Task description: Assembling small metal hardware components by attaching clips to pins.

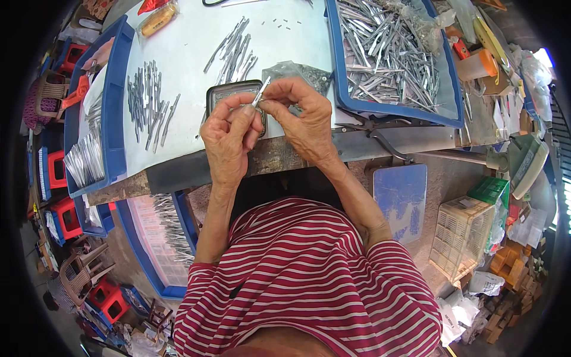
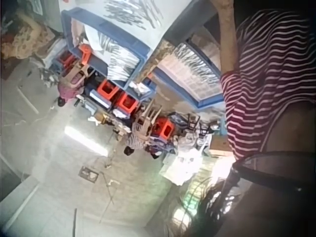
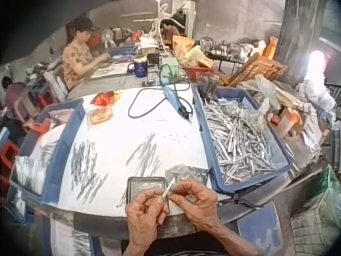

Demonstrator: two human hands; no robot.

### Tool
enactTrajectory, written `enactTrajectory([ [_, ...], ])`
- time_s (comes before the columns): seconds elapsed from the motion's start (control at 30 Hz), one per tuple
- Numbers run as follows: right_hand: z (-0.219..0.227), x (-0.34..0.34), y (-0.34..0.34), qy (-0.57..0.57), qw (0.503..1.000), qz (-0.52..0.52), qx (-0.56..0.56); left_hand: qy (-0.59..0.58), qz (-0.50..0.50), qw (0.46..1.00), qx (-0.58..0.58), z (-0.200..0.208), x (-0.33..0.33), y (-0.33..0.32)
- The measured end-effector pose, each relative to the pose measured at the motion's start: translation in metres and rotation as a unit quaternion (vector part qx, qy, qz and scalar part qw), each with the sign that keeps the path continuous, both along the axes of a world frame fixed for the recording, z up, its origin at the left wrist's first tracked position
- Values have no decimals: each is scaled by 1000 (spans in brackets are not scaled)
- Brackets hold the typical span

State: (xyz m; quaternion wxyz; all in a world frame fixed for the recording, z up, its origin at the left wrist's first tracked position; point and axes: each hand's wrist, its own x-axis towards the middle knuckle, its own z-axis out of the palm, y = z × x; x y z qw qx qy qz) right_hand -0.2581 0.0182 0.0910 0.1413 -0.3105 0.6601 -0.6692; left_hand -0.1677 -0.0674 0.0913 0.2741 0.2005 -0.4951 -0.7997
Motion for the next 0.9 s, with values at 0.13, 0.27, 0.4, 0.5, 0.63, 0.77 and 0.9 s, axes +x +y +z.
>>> enactTrajectory([
  [0.13, 0, -6, 2, -84, 996, 34, -29, 26, -42, 996, 78, 2, 2, -5],
  [0.27, 3, -13, 3, -214, 967, 99, -91, 51, -81, 986, 135, 1, 5, -9],
  [0.4, 4, -15, 0, -230, 963, 108, -91, 21, -21, 999, 19, 4, 2, -1],
  [0.5, 6, -13, -4, -225, 966, 93, -85, -28, 64, 988, -139, 0, -1, 8],
  [0.63, 6, -12, -6, -239, 964, 83, -85, -43, 131, 950, -281, -8, -5, 11],
  [0.77, 6, -13, -5, -239, 964, 84, -86, -52, 111, 971, -206, 0, -3, 12],
  [0.9, 5, -16, -5, -214, 971, 85, -61, -5, 60, 997, -53, 5, -2, 6],
])
